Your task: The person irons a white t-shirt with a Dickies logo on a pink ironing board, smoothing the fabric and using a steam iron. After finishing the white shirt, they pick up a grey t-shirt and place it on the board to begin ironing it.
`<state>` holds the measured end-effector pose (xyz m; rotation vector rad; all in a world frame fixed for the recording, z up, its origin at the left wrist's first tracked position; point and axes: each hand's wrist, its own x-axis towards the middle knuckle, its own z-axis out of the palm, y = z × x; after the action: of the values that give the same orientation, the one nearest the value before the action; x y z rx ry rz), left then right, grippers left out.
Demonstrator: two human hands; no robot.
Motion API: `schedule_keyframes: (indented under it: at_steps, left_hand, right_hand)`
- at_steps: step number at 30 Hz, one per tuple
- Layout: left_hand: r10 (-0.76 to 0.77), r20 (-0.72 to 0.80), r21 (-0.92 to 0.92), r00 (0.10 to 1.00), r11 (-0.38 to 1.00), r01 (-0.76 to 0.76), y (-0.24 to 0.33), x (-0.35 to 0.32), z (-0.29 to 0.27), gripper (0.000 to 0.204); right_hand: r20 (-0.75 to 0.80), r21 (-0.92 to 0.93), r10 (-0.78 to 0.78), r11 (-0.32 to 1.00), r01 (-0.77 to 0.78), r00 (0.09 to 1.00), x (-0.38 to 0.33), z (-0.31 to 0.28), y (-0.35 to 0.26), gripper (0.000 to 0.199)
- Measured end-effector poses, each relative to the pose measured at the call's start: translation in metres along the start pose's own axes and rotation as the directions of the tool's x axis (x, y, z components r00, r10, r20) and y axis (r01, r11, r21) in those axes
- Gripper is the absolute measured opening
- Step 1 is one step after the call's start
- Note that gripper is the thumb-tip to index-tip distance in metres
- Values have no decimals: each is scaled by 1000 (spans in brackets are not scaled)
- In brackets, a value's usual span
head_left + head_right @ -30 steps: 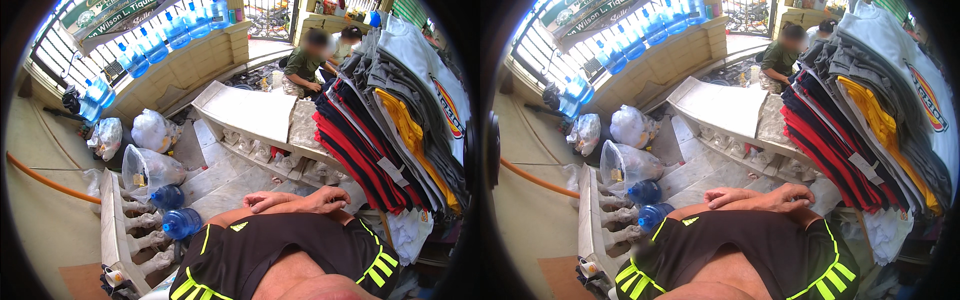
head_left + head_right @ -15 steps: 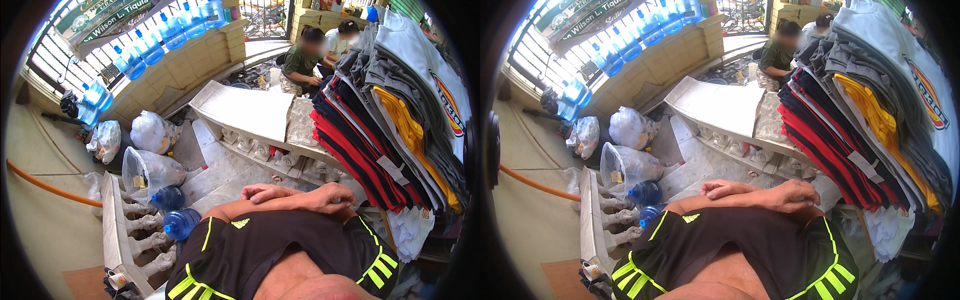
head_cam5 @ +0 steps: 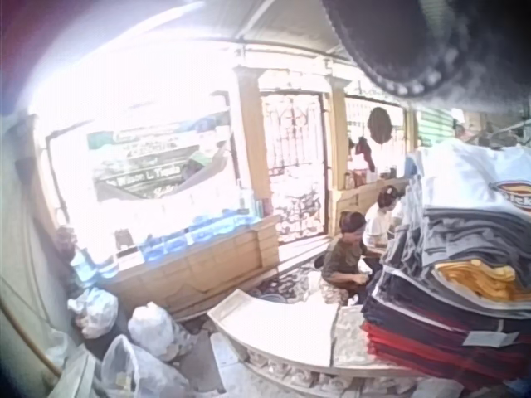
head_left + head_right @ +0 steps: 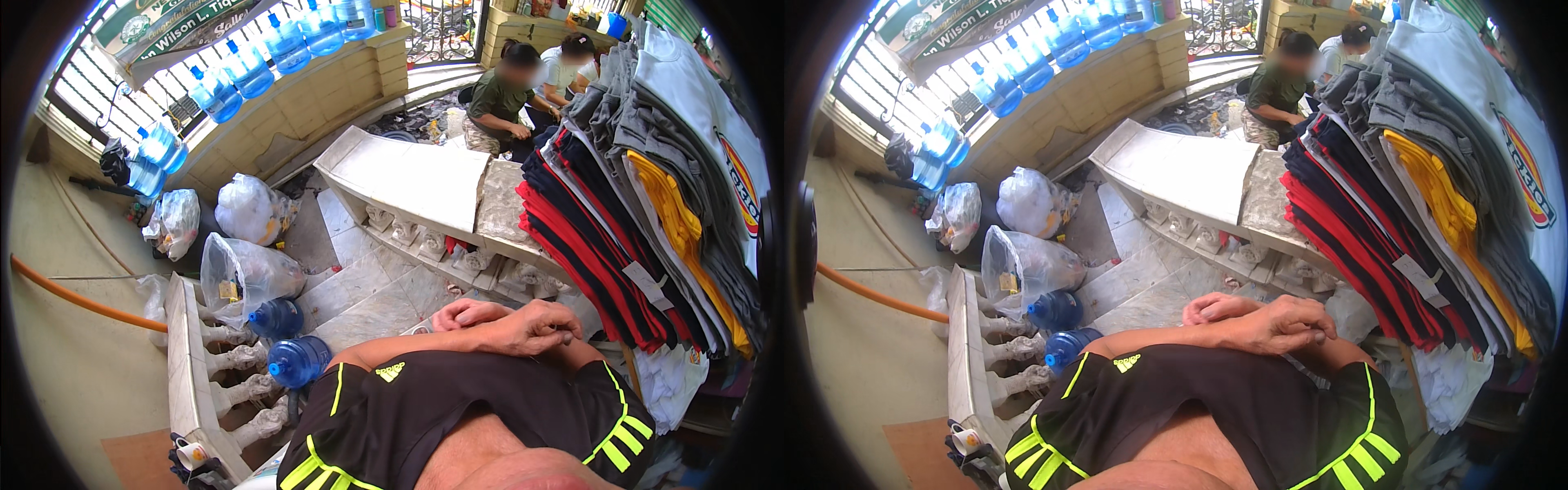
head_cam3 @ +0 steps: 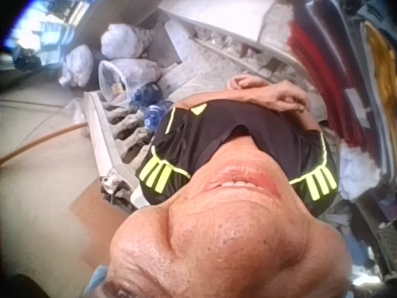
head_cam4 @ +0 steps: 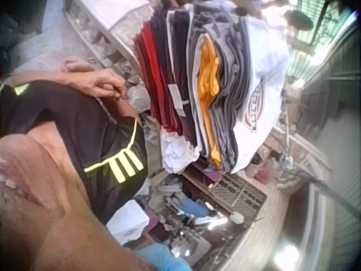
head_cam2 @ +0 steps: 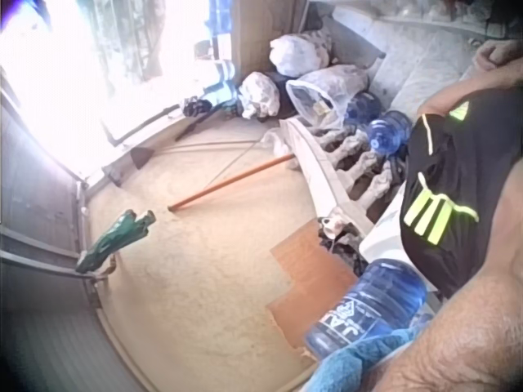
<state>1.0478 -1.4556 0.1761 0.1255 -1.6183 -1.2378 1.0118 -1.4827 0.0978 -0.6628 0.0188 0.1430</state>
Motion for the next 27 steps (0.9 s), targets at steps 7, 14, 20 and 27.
schedule_keyframes:
  at_steps: [7,14,20,27]
  left_hand:
    - [123,-2,220,992,968,-120,32,25,-44,11]
    - [277,63,113,959,953,-283,88,62,-41,11]
    - [209,89,186,974,957,-222,91,45,-40,11]
    - [54,-58,143,997,989,-46,71,18,-23,11]
  right_hand:
    - [12,140,-304,944,299,953,51,26,-3,51]
    - [-46,16,-138,990,139,989,53,30,6,49]
    - [-88,-2,-159,987,160,983,25,18,17,48]
    - [-63,-36,-152,988,150,986,25,30,24,46]
